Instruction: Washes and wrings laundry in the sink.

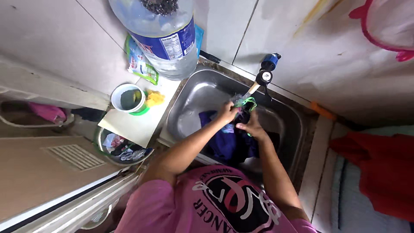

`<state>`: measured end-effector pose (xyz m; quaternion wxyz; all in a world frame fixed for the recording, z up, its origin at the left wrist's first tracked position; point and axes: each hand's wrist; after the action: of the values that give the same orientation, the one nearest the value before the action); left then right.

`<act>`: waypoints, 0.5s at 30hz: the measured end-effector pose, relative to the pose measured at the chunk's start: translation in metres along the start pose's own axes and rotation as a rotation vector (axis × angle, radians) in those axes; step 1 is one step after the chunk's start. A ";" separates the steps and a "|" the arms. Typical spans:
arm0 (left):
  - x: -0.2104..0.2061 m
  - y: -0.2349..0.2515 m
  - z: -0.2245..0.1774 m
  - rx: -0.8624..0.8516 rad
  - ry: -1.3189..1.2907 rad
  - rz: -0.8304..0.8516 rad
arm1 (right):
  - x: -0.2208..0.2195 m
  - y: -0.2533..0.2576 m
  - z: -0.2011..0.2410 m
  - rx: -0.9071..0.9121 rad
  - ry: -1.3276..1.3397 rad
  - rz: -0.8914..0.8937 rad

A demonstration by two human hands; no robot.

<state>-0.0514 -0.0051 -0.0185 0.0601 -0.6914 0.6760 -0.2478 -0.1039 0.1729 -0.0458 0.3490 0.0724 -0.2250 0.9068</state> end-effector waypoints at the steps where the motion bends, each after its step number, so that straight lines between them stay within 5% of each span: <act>1: -0.009 -0.001 -0.002 -0.004 -0.094 0.012 | -0.012 0.005 -0.002 -0.009 -0.004 0.007; 7: 0.004 0.001 0.015 -0.225 0.105 0.070 | -0.028 0.013 -0.004 0.010 -0.125 -0.052; 12: 0.047 0.021 0.013 -0.402 0.335 0.205 | -0.011 0.002 0.015 0.075 -0.282 0.072; 15: 0.043 0.030 0.014 -0.405 0.343 0.248 | -0.010 0.006 0.004 0.165 -0.172 -0.020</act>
<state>-0.0742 -0.0525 -0.0319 -0.1648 -0.5493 0.7913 -0.2118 -0.1005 0.1609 -0.0477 0.3302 0.1807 -0.1782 0.9092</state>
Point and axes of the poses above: each hand's wrist, its own y-axis towards the middle knuckle, its own x-axis out of the back of the hand, z = x × y, and after that the axes turned 10 degrees about z, right-handed
